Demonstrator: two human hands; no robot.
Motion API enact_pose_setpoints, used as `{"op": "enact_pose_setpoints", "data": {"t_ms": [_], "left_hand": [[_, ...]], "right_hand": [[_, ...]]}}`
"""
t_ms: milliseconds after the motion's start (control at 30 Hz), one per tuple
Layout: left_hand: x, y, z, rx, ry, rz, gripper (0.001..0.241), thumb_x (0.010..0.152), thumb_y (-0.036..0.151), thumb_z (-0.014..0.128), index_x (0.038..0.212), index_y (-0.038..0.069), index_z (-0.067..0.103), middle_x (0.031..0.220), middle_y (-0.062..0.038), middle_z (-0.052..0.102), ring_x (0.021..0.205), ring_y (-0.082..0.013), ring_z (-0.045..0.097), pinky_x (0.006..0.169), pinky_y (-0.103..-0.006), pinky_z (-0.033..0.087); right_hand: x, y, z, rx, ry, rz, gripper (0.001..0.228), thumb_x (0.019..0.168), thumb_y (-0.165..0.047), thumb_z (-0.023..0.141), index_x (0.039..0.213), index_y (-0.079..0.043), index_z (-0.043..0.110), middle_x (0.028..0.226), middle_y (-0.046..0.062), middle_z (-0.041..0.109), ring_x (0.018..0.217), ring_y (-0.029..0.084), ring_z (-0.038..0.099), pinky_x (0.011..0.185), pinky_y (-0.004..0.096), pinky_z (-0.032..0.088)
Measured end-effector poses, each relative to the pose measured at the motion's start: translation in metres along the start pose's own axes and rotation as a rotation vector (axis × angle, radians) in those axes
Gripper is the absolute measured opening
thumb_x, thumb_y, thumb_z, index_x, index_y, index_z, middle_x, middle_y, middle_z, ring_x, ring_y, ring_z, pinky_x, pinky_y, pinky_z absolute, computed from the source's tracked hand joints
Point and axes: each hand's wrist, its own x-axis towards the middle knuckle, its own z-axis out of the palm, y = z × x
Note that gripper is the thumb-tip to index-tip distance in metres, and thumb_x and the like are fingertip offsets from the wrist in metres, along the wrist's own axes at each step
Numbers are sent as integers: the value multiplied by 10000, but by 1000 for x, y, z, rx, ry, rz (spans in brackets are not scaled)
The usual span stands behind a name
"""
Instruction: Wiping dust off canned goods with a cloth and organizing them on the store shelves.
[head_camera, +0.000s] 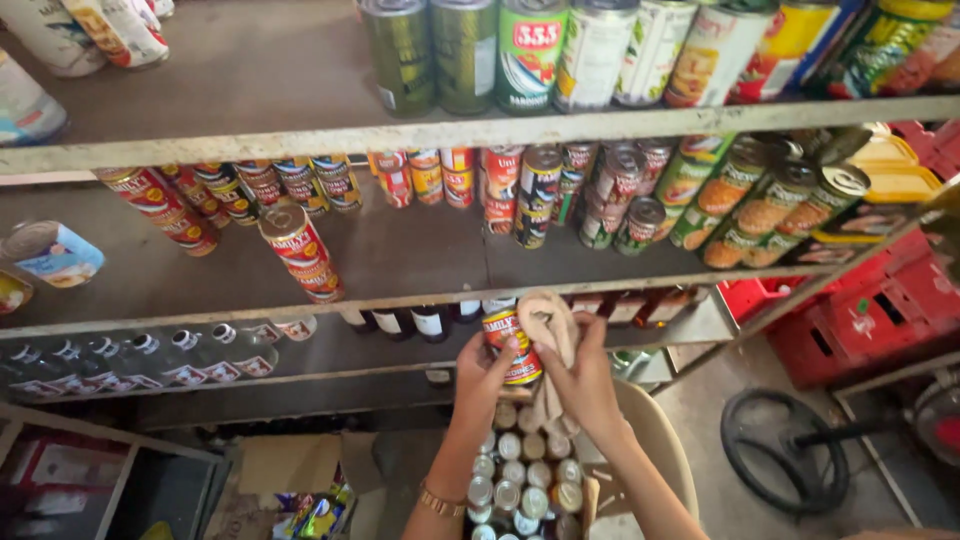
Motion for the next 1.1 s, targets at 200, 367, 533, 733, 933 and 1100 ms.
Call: {"op": "enact_pose_setpoints", "data": {"t_ms": [200, 367, 533, 733, 933, 1100], "left_hand": [[65, -16, -8, -60, 49, 168, 361, 943, 119, 731, 1264, 11, 605, 1135, -75, 679, 1023, -128, 654, 882, -322, 566], [81, -13, -28, 86, 109, 332, 456, 912, 132, 749, 1315, 34, 559, 1191, -46, 659, 1077, -129, 632, 884, -311, 538], [60, 48, -43, 518, 228, 768, 578, 882, 108, 796, 1385, -23, 543, 1239, -103, 599, 1156, -206, 616, 958, -320, 534], [44, 129, -70, 588, 316, 854, 606, 872, 120, 817, 1404, -13, 560, 1217, -105, 625, 1102, -206, 640, 930, -319, 535], [44, 192, -123, 695, 407, 1004, 580, 849, 45, 782, 1373, -16, 542, 1241, -113, 577, 1127, -207, 607, 959, -358, 507], [69, 214, -149, 828, 538, 1128, 311, 1031, 61, 632, 1329, -26, 617, 1262, -170, 643, 1184, -273, 645, 1026, -366, 509]], "right_hand": [[96, 2, 12, -334, 375, -342, 631, 742, -160, 842, 1247, 19, 509, 1339, 230, 543, 1190, 433, 578, 972, 463, 490], [116, 25, 45, -577, 226, -538, 592, 728, -203, 843, 1230, -27, 584, 1355, 219, 560, 1222, 469, 520, 995, 542, 420], [95, 10, 84, -353, 31, -697, 499, 813, -130, 765, 1280, -56, 606, 1378, 212, 573, 1300, 429, 519, 1101, 522, 396], [90, -41, 157, 247, -394, -383, 665, 781, -100, 764, 1386, 6, 508, 1209, 140, 682, 1070, 205, 699, 905, 354, 580], [112, -119, 206, 337, -221, -584, 536, 892, -137, 760, 1367, 31, 577, 1157, 114, 741, 1050, 137, 702, 917, 307, 553], [132, -144, 235, 441, -157, -696, 493, 947, -145, 759, 1360, 45, 566, 1227, 137, 737, 1142, 146, 678, 987, 316, 534]]}}
